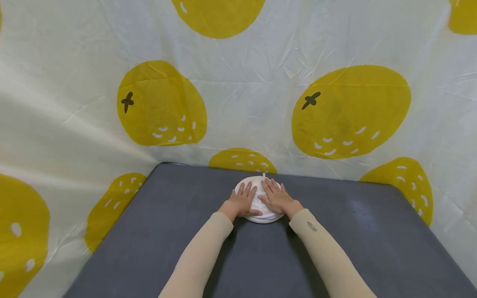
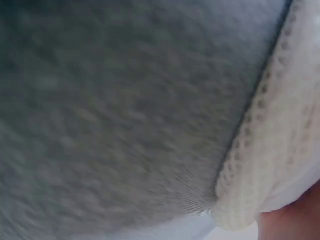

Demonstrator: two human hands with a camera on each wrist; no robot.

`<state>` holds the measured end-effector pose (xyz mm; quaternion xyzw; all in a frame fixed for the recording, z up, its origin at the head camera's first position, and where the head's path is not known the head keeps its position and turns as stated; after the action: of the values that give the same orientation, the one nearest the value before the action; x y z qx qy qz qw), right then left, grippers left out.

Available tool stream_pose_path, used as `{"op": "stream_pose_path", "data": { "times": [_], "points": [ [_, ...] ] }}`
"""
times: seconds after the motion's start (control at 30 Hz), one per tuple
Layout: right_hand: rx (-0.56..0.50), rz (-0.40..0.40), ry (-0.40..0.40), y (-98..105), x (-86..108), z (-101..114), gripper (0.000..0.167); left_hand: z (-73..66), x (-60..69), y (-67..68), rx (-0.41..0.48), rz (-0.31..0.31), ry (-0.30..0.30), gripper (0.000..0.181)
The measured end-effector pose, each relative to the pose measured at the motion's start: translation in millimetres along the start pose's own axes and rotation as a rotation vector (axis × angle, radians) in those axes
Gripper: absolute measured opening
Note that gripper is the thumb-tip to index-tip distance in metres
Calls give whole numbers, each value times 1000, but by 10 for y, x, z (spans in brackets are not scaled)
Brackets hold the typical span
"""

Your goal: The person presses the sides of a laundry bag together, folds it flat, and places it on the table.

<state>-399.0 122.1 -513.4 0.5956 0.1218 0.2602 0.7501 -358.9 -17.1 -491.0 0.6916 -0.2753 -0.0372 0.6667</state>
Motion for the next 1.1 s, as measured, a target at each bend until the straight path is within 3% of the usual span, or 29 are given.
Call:
{"op": "stream_pose_path", "data": {
  "times": [0.17,0.6,0.87,1.1],
  "points": [
    [38,56,-21,34,-10,-30,73,-27,-10,18,19,-2,-8,96],
    [19,72,-34,79,79,-65,75,-83,-76,9,31,-10,-10,97],
    [-104,96,30,209,301,130,81,-20,-51,-6,32,-17,2,98],
    [-84,104,50,180,496,177,87,26,-25,-16,4,-12,14,98]
  ]
}}
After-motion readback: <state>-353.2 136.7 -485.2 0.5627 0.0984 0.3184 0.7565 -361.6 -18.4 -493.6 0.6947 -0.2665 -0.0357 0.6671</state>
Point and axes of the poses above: each hand's wrist, its own x-axis away from the middle knuckle, its own y-axis out of the back of the hand, z = x × y, the point moved 6 cm from there along -x, towards the middle knuckle, and after that the axes turned 5 degrees about z, right-handed, at the moved point
